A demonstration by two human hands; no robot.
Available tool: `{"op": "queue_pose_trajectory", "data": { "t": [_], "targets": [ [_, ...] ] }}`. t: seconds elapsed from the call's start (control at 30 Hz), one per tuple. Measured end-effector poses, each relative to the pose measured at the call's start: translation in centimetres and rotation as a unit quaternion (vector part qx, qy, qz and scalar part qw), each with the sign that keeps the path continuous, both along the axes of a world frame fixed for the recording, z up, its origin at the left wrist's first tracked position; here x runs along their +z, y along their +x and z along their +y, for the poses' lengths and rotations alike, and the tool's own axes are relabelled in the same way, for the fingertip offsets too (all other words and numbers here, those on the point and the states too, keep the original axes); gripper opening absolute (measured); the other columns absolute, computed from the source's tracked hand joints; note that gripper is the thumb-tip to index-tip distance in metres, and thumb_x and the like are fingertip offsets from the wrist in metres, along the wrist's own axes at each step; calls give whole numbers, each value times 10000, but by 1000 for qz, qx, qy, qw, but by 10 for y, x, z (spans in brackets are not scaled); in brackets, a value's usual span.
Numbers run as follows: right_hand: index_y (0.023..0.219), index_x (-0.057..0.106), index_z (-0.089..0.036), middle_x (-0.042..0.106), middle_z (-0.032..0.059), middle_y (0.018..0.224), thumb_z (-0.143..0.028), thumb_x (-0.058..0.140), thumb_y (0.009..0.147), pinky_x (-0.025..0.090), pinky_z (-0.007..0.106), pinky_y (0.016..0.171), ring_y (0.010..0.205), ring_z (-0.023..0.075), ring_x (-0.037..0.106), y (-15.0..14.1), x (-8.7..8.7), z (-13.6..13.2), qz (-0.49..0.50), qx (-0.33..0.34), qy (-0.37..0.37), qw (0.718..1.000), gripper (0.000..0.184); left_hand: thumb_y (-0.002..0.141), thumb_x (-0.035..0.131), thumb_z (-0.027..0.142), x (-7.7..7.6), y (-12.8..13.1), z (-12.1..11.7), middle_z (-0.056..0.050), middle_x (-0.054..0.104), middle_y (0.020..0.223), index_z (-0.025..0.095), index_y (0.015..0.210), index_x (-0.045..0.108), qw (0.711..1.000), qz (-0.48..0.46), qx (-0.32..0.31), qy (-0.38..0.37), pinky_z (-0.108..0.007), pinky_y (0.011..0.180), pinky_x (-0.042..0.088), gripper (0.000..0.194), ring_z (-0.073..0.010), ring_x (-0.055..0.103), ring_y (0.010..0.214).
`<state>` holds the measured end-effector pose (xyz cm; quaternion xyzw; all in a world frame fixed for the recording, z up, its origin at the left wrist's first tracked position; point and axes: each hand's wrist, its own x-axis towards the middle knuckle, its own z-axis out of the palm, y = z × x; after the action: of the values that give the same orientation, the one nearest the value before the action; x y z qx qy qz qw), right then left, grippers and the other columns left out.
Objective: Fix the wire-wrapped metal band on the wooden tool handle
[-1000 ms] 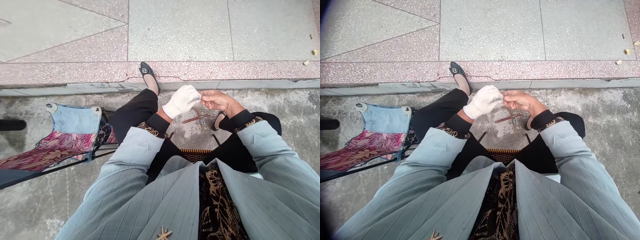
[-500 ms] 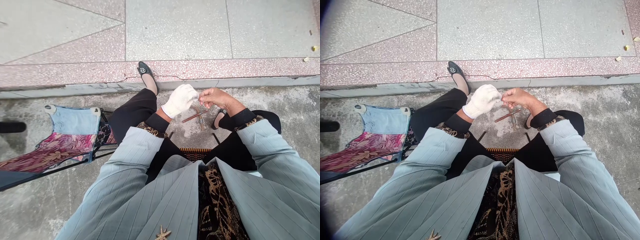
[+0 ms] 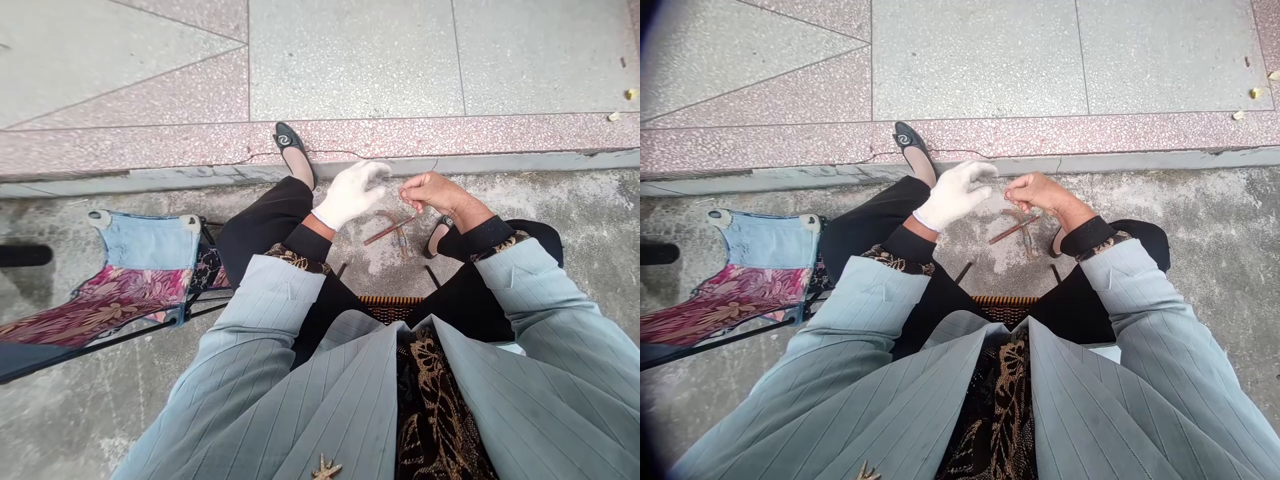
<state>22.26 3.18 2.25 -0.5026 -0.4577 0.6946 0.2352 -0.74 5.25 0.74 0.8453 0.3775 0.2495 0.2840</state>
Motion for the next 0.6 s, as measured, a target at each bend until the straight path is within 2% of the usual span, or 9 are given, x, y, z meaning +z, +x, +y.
{"op": "queue_pose_trajectory", "data": {
  "t": [0.07,0.13,0.27,0.43,0.6],
  "targets": [
    [663,695,-158,550,-31,507,-164,806,808,374,180,411,440,59,451,1,0,1,4,-2,-13,1000,182,934,577,279,-2,0,2,-93,746,1267,218,1216,738,997,21,-33,61,-475,1019,528,330,-274,677,1167],
    [648,680,-154,542,-30,505,-156,805,801,340,171,404,442,51,427,1,0,1,3,-4,-31,1000,198,979,562,310,-2,1,2,-92,752,1251,223,1177,752,992,44,-74,90,-483,1067,488,288,-272,666,1191],
    [633,667,-148,556,-25,515,-161,816,788,311,168,387,423,41,392,1,4,1,5,4,-77,997,215,1030,528,350,-3,3,4,-69,775,1193,244,1146,760,987,64,-112,98,-460,1055,481,280,-246,676,1151],
    [660,644,-120,556,-25,552,-140,832,779,260,167,378,413,22,342,3,6,1,28,-3,-119,993,224,1053,519,376,-7,3,6,-64,789,1182,239,1152,774,985,62,-123,104,-440,1038,500,305,-232,699,1140],
    [663,610,-121,536,-31,560,-181,853,765,210,165,375,414,15,315,8,2,1,68,23,-138,988,270,1072,484,502,-5,3,7,-82,796,1187,229,1150,782,984,34,-136,112,-408,1036,513,411,-224,710,1133]
  ]
}}
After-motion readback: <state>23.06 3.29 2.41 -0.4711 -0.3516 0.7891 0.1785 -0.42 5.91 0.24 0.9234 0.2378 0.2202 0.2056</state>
